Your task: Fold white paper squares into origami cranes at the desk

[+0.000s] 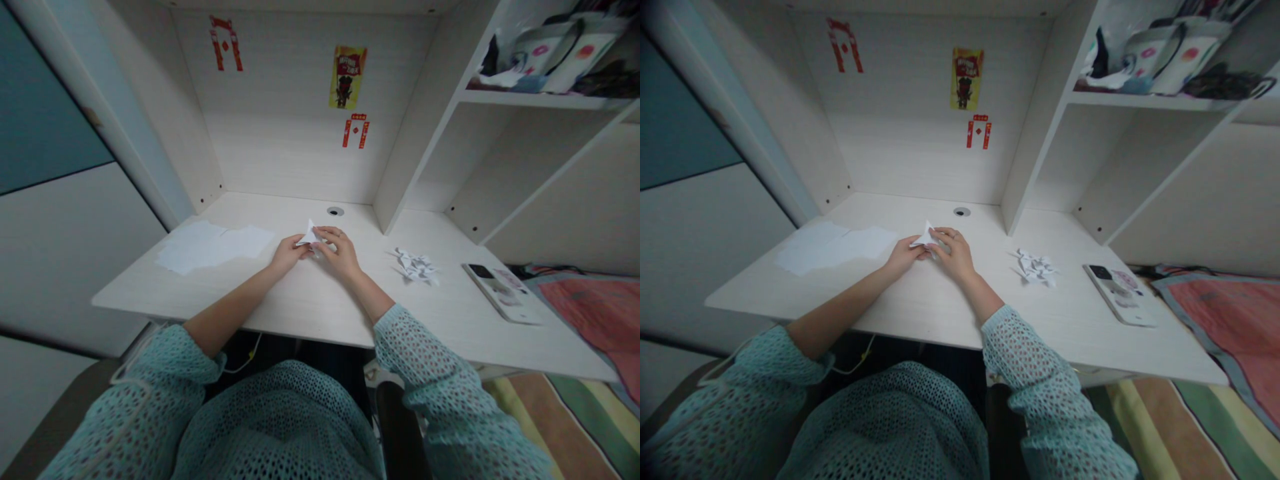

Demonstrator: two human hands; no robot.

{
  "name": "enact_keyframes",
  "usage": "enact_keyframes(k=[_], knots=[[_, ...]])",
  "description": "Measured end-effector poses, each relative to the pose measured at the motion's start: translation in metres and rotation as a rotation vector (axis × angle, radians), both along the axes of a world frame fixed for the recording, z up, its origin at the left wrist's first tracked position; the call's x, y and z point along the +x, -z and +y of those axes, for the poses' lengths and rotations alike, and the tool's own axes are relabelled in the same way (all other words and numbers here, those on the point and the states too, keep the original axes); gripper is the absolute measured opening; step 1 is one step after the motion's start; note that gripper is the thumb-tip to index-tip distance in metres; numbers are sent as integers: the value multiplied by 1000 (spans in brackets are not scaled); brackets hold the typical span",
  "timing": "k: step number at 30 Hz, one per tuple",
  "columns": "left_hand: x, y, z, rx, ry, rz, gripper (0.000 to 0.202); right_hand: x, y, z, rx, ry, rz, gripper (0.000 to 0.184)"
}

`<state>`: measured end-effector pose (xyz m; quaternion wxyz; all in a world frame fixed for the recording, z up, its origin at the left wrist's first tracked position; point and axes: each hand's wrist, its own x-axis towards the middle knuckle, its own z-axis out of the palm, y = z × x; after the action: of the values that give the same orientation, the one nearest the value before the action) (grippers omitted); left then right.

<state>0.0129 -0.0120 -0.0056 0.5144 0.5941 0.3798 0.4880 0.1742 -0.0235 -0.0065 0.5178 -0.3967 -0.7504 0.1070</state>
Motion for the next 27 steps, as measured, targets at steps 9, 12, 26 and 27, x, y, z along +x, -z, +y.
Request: enact_keyframes(k=[9, 12, 26, 27], knots=[[1, 2, 1, 73, 43, 52, 21, 0, -1, -4, -35, 44, -9, 33], [-1, 9, 7, 104, 44, 60, 29, 1, -2, -4, -43, 43, -11, 30], [-4, 7, 4, 203, 11, 150, 19, 1, -1, 2, -254, -52, 322, 18], [-4, 6, 5, 179, 20, 130, 19, 1, -1, 3, -271, -55, 344, 18]])
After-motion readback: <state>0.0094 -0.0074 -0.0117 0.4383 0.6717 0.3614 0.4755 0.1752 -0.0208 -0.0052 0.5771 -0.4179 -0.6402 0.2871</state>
